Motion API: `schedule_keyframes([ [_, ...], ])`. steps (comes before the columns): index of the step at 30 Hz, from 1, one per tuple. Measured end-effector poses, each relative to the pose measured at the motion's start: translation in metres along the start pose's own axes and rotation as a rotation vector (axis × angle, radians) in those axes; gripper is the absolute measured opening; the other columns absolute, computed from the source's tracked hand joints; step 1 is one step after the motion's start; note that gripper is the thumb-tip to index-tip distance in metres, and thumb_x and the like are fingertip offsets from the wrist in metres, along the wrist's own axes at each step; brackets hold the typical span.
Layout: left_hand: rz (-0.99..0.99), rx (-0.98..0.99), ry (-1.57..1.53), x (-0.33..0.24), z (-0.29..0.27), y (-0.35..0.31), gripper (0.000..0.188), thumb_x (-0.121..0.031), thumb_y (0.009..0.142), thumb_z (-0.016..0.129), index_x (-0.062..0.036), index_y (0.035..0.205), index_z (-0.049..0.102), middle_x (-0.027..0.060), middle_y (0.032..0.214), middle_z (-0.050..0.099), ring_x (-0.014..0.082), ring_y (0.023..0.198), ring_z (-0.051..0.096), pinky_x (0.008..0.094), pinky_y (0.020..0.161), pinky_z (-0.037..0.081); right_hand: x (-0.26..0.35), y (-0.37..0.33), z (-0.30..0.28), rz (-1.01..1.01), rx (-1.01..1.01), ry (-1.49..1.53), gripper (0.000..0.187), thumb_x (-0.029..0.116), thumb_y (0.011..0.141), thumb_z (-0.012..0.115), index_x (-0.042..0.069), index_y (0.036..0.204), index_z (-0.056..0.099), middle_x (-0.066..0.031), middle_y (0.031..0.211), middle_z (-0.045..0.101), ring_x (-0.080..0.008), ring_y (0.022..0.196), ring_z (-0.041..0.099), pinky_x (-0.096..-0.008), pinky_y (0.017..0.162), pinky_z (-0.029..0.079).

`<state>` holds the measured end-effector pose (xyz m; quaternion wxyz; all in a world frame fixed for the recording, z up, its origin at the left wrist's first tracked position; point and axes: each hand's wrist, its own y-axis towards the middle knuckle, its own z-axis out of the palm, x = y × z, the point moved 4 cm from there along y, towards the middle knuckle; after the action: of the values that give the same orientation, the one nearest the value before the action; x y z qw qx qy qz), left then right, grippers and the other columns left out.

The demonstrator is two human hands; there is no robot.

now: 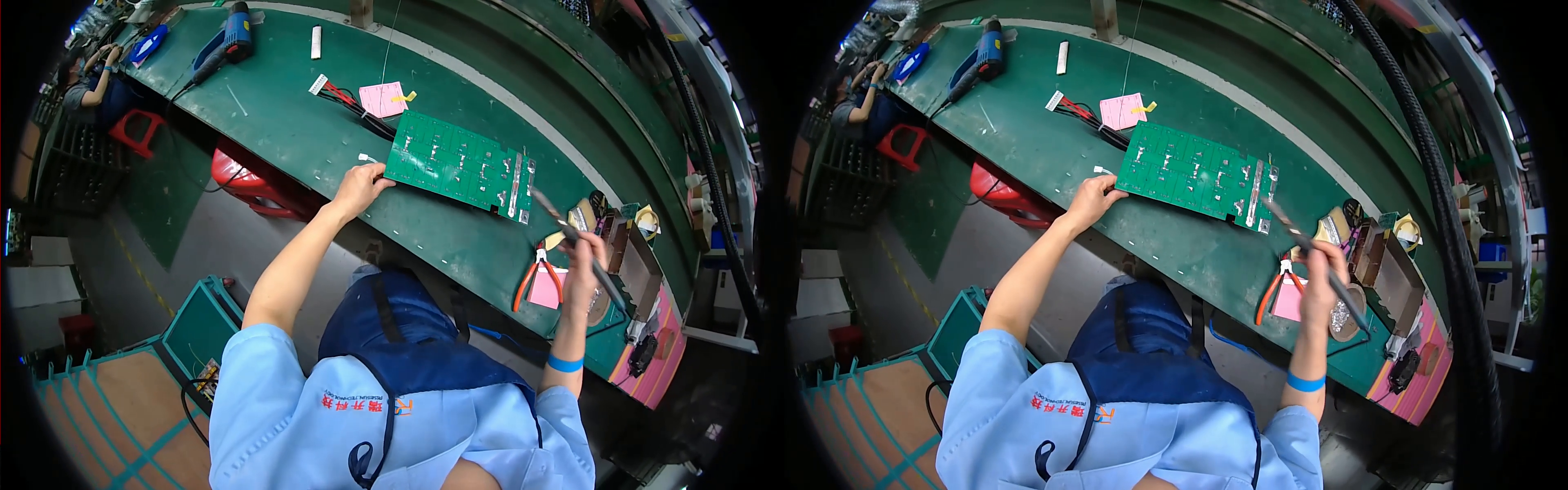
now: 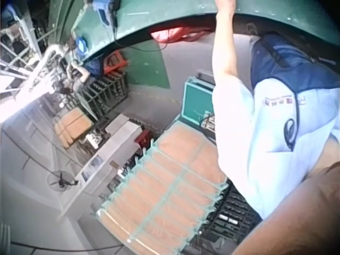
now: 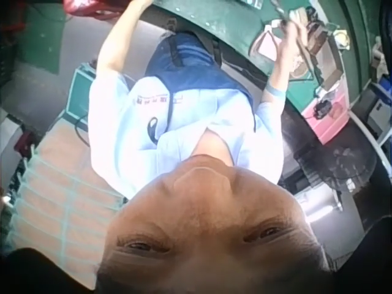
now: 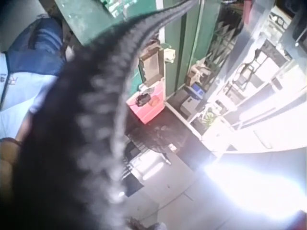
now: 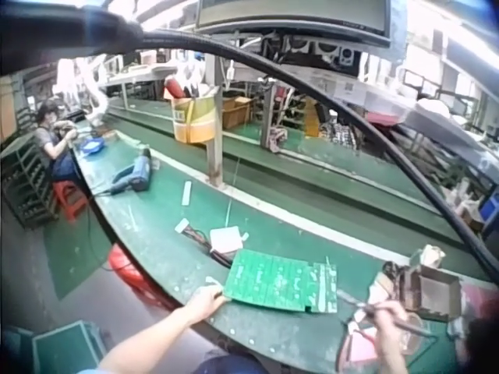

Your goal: The person solders electronic components and wires onto a printed circuit board using a soldering iron and solder wire. A brush and pliers are used to manipulate the components and wires during the soldering process.

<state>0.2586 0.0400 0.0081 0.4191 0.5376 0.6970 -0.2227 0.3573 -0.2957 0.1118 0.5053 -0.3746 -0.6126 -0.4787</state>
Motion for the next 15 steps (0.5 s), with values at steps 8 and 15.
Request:
schedule_keyframes([
  [8, 0.157, 0.032, 0.098, 0.004, -0.004, 0.004, 0.013, -0.010, 0.067, 0.060, -0.0018, 0.075, 0.053, 0.0140, 0.069, 0.053, 0.0320, 0.068, 0.052, 0.0377, 0.059, 0.041, 0.009, -0.005, 0.142, -0.389, 0.544, -0.306, 0.018, 0.003, 0.064, 0.064, 0.000, 0.081, 0.058, -0.0108, 0.075, 0.054, -0.0204, 0.069, 0.054, -0.0271, 0.060, 0.043],
  [15, 0.163, 0.058, 0.129, 0.002, -0.005, 0.005, 0.013, -0.008, 0.066, 0.060, -0.0015, 0.074, 0.053, 0.0139, 0.069, 0.054, 0.0319, 0.068, 0.052, 0.0387, 0.060, 0.041, -0.013, -0.003, 0.162, -0.295, 0.630, -0.306, 0.018, 0.005, 0.065, 0.063, 0.002, 0.083, 0.059, -0.0099, 0.077, 0.053, -0.0203, 0.070, 0.054, -0.0271, 0.061, 0.044],
])
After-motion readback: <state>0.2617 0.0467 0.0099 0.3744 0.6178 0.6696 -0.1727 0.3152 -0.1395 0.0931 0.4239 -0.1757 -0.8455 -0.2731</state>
